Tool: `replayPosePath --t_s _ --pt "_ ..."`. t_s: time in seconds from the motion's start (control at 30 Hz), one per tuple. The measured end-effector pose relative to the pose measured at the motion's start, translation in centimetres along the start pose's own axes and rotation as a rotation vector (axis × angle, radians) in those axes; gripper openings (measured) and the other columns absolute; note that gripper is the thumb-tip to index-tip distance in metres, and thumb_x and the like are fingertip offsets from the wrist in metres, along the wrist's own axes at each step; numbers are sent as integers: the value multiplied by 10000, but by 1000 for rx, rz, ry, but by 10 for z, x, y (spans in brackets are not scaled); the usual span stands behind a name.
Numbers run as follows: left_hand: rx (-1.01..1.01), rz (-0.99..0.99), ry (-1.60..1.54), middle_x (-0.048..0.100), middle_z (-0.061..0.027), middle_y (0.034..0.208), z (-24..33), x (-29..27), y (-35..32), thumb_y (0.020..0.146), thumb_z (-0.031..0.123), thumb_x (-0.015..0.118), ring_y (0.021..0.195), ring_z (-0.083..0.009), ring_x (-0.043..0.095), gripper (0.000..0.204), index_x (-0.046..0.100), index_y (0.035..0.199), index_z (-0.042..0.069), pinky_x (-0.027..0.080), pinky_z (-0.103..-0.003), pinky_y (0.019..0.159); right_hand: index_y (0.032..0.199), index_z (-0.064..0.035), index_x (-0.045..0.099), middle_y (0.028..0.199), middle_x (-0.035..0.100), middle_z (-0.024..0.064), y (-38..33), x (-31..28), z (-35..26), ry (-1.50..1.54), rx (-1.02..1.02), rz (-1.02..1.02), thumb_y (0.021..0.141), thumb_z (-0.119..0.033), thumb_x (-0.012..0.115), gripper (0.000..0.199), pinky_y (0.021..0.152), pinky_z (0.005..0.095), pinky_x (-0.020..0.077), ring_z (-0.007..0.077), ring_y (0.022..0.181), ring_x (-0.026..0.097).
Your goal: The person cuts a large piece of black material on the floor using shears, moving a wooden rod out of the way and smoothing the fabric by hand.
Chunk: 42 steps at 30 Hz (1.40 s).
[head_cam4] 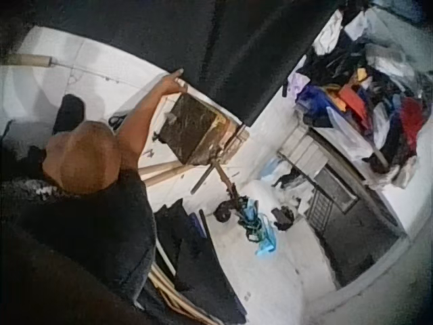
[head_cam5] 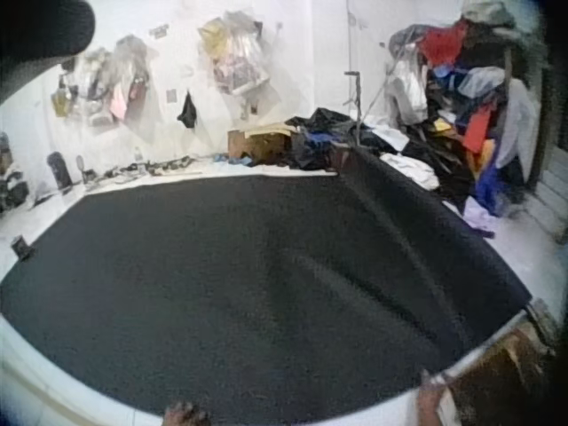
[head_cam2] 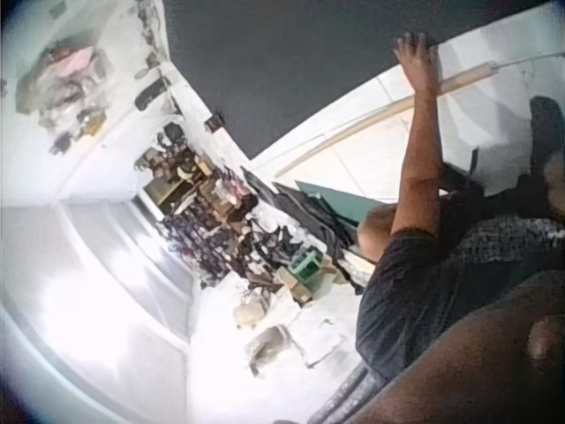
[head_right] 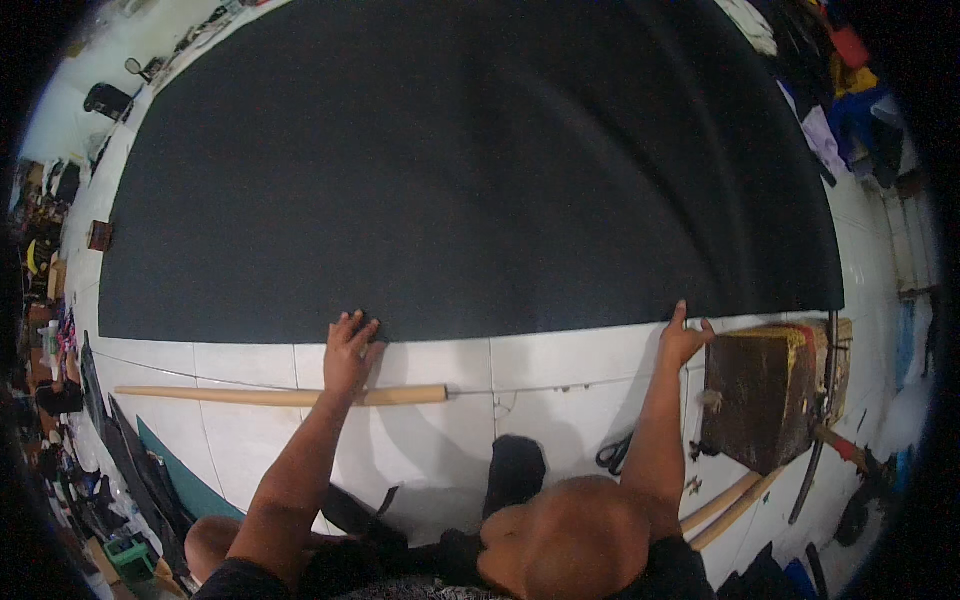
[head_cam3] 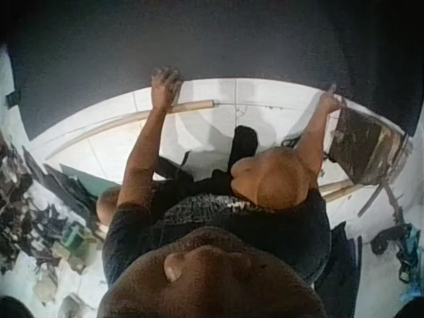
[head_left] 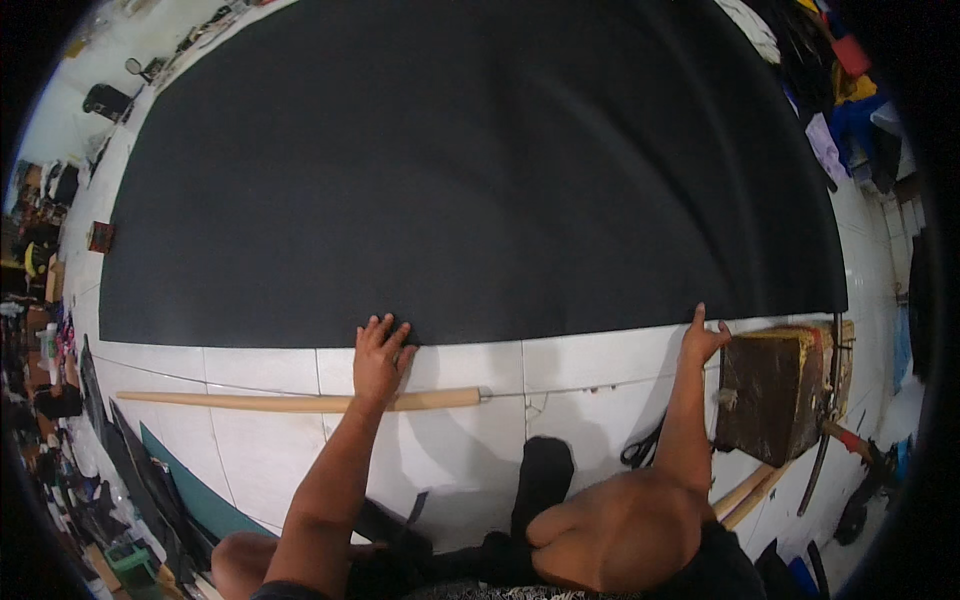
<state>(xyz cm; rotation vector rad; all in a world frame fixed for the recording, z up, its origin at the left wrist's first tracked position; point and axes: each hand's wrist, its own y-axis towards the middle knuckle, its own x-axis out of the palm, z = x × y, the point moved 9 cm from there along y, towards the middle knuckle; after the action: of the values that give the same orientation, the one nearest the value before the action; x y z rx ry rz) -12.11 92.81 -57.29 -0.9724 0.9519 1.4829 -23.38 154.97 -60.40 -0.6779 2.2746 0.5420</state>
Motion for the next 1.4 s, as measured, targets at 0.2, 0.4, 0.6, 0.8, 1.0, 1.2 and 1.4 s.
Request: replayPosePath --t_s 0.2,0.4,0.6,0.8,1.0,1.2,1.4 --pt "-9 -10 17 536 -156 1393 -6 -1 -6 827 256 754 1333 -389 443 427 678 1234 151 314 -573 1118 1215 -112 642 1251 591 108 -265 51 -189 167 -1018 -1032 814 -195 741 421 1021 449 419 297 1187 543" --pt "-48 -23 -169 532 -169 1380 -11 -13 -1 780 295 802 1323 -386 442 472 685 1204 125 328 -520 1118 1214 -146 667 1358 553 87 -327 62 -221 96 -1467 -937 924 -272 630 319 1052 476 389 292 1310 465" --pt "-1120 481 139 520 -219 1231 -142 -90 -115 812 433 750 1214 -354 467 735 474 1360 29 415 -463 992 1222 -128 670 1381 542 79 -333 65 -222 34 -1346 -1068 917 -436 624 435 1077 470 312 260 1348 420" --pt "-1434 555 -394 620 -280 1049 -196 -53 -187 815 300 717 954 -421 621 607 490 1152 -150 478 -456 937 1224 -84 667 1236 636 121 -324 62 -241 -80 -1325 -1062 948 -530 533 542 1032 462 313 295 1220 530" --pt "-1231 894 -374 604 -289 1101 -147 -73 -115 844 285 703 1016 -406 608 610 467 1209 -143 460 -441 938 1456 -85 447 1296 621 165 -329 72 -278 -449 -1092 -1528 967 -658 339 761 1089 475 280 328 1257 538" --pt "-1025 757 -730 617 -210 1013 -147 -31 -12 815 315 803 757 -257 673 737 379 1269 -80 534 -332 485 1543 -97 269 1282 610 241 -337 74 -299 -679 -1161 -1659 959 -704 249 843 1133 503 268 346 1268 544" --pt "-1083 383 -529 601 -240 1158 -136 -48 16 891 360 645 1190 -365 548 574 480 1258 -50 431 -512 997 1380 -67 491 1014 662 248 -338 87 -289 -407 -1353 -1301 921 -458 566 608 891 534 443 380 951 656"
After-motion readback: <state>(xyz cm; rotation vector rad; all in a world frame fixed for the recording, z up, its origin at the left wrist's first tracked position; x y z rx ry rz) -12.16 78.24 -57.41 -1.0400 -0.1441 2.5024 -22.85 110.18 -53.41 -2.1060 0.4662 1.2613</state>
